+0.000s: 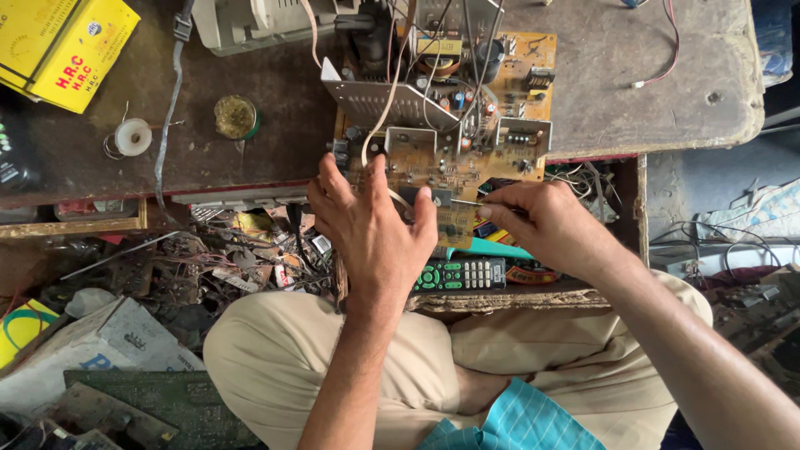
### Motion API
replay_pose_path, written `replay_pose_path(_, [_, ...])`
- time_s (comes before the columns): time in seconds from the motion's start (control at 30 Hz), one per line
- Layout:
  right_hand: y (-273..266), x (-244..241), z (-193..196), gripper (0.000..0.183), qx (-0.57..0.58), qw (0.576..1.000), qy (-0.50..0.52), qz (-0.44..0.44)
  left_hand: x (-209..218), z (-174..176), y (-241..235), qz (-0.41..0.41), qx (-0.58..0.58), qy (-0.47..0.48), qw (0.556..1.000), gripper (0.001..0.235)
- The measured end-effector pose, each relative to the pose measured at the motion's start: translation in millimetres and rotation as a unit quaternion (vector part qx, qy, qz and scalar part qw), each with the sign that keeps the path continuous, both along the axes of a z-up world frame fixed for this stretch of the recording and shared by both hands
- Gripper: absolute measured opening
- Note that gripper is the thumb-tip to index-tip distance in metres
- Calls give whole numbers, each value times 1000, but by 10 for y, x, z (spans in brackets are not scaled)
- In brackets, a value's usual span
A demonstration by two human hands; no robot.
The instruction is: The person is repairing a circuit board. They use a soldering iron to solder wires and components onto the board, flipping it over to access different sides.
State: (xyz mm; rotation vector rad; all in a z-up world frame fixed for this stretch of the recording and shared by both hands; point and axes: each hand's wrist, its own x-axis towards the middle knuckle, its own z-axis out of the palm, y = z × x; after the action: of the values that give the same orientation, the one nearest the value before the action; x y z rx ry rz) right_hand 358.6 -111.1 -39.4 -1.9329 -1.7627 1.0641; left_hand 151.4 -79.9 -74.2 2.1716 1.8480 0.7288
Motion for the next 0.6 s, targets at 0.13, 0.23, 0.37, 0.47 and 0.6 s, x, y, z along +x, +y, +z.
replay_pose_path(0.13, [-48, 29, -68, 26, 44, 999, 20, -3, -5, 15, 11, 0, -2, -3, 1000, 59])
replay_pose_path(0.23, [-76, 56, -42, 26, 82, 995, 50, 9, -6, 33, 26, -1, -4, -9, 1000, 52])
replay_pose_path(0.37, [-89, 6, -17, 26, 96, 995, 32, 9, -19, 46, 28, 8, -22, -6, 1000, 46])
replay_pose_path(0.47, [-88, -46, 10, 24, 106, 994, -4, -1, -26, 56, 35, 1, -25, -4, 1000, 44])
replay_pose_path(0.6, [-71, -89, 97, 24, 111, 993, -31, -5, -51, 69, 34, -5, -29, -11, 999, 43])
